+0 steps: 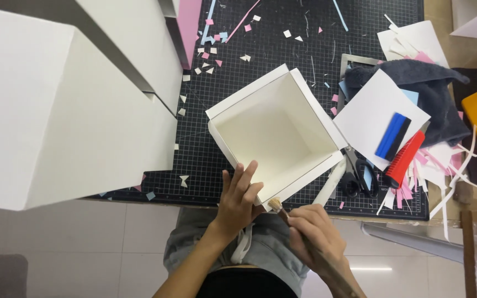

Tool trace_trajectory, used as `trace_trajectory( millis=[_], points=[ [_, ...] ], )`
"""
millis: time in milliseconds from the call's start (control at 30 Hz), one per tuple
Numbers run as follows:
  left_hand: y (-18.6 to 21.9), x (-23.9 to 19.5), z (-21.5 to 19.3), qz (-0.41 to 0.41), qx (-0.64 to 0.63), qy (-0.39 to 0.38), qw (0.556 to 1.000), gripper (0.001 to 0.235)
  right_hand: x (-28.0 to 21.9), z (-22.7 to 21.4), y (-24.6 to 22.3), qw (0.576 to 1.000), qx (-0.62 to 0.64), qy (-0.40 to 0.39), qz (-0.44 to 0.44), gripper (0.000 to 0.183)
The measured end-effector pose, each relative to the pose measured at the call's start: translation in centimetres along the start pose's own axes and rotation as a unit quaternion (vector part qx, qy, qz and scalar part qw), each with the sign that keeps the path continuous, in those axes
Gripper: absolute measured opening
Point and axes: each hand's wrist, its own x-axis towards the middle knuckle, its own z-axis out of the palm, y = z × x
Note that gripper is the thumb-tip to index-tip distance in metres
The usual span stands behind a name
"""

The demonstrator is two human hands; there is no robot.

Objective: The person uses a bone folder to crease and smooth the edges of a white paper box, then trims a small piece of paper with scissors and continues to crease the box edges. The person repeats this process on another white box.

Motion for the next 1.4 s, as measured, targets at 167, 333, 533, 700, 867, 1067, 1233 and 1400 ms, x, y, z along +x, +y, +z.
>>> trace_trajectory(
  millis=[167,333,533,700,867,1067,1233,1400],
  points=[
    [-0.3,-0.5,0.6,0.009,0.011,0.012,1.0,0.047,-1.4,0.5,1.0,0.999,-0.035,0.002,0.017,0.003],
    [0.2,-0.2,0.8,-0.004,0.018,0.024,1.0,0.045,-1.6,-0.9,2.2,0.993,-0.084,0.034,0.081,0.007],
    [0.3,-0.4,1.1,-0.01,0.023,0.029,0.999,0.045,-0.9,-2.6,3.7,0.982,0.012,0.137,0.132,0.011],
    [0.3,-0.3,1.2,-0.014,0.034,0.043,0.998,0.042,-2.9,-3.4,7.1,0.974,0.028,0.131,0.183,0.022],
    [-0.1,-1.3,2.2,-0.024,0.023,0.044,0.999,0.05,-3.2,-0.9,5.8,0.96,-0.036,0.179,0.211,0.011],
    [-0.4,-1.5,2.6,-0.022,0.029,0.059,0.998,0.047,-2.7,2.8,-1.1,0.985,0.037,0.048,0.165,0.016],
    [-0.9,-2.7,3.5,-0.028,0.025,0.042,0.998,0.067,-3.0,1.1,1.5,0.96,0.081,0.184,0.196,0.02],
    [-0.6,-2.3,3.0,-0.018,0.042,0.049,0.998,0.06,-0.1,2.7,-3.4,0.974,0.083,0.087,0.19,0.015]
  ],
)
